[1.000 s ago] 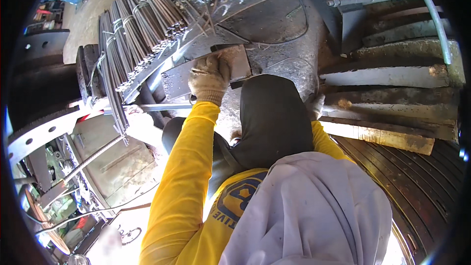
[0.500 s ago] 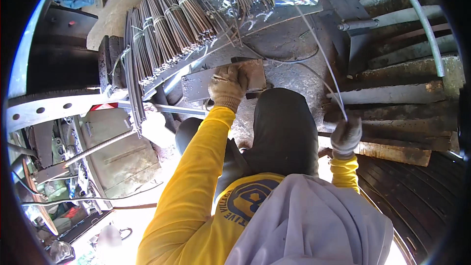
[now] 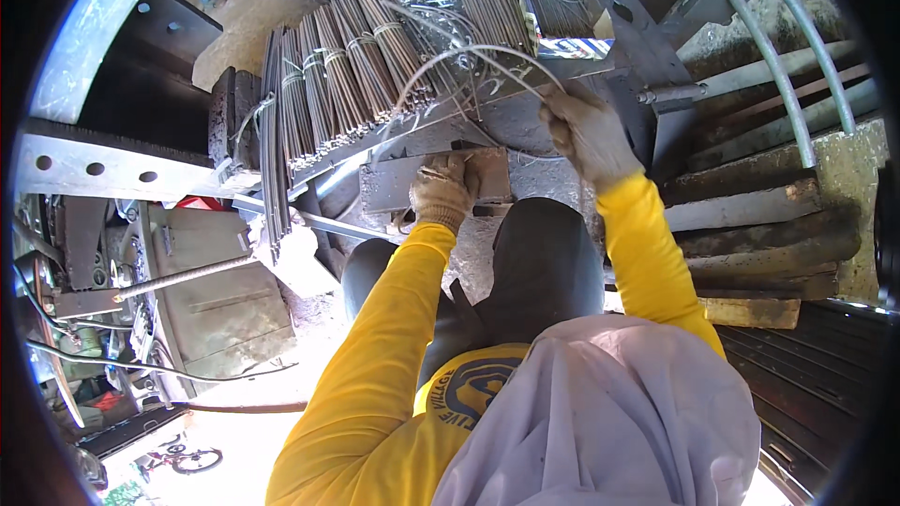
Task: The person assembles a metal structure by positioning curved and straight metal pieces, securing them with locking pliers, and tightening bolts with a wrench.
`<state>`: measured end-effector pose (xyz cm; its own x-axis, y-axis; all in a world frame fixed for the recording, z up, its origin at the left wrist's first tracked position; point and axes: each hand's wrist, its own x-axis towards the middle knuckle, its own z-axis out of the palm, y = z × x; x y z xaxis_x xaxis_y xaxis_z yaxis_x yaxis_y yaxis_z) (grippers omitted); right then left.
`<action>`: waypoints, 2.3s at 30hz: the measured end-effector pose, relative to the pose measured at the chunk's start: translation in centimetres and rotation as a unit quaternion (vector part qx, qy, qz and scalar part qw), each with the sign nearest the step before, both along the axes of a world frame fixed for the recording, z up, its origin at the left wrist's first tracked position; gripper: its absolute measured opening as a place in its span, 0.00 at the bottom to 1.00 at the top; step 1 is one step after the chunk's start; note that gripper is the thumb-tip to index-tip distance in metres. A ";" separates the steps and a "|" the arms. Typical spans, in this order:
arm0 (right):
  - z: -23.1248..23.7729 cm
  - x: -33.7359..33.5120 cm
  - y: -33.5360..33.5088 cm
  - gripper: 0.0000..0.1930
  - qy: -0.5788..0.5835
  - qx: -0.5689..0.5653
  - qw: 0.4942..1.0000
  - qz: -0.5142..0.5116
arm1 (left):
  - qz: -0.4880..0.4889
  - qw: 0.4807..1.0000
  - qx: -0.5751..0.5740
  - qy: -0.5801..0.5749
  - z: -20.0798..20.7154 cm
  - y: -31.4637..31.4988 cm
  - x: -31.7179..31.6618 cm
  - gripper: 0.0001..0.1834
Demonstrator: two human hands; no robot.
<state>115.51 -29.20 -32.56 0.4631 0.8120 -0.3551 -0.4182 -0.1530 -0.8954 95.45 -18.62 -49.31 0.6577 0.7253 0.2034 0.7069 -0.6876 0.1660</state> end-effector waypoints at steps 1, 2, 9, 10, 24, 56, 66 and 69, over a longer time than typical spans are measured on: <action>-0.3 0.2 1.2 0.11 -0.002 -0.006 1.000 -0.004 | -0.008 1.000 0.001 -0.003 -0.1 0.0 0.1 0.19; -0.6 0.4 2.3 0.12 -0.004 -0.012 1.000 -0.009 | -0.016 1.000 0.001 -0.005 -0.2 0.0 0.3 0.20; -2.4 3.3 6.8 0.15 -0.073 0.010 0.996 0.044 | 0.004 1.000 0.004 0.027 -0.2 -0.1 -0.3 0.20; -3.3 4.3 7.1 0.14 -0.098 0.033 0.992 0.070 | -0.002 1.000 0.010 0.027 -0.1 0.0 -0.2 0.21; 0.0 2.1 -4.5 0.11 -0.147 0.096 0.974 0.140 | 0.016 0.999 -0.010 0.035 0.6 -0.1 0.1 0.22; 14.5 -4.1 -12.6 0.11 -0.083 -0.012 0.994 -0.066 | -0.005 0.851 -0.486 -0.198 15.8 -8.5 -4.3 0.08; 21.8 -6.0 -15.1 0.09 -0.212 -0.100 0.972 0.009 | -0.055 0.918 -0.388 0.066 19.8 -11.6 -15.7 0.21; 24.4 -4.8 -15.8 0.12 -0.165 -0.179 0.969 0.043 | 0.037 0.879 -0.467 0.091 32.4 -11.6 -14.8 0.18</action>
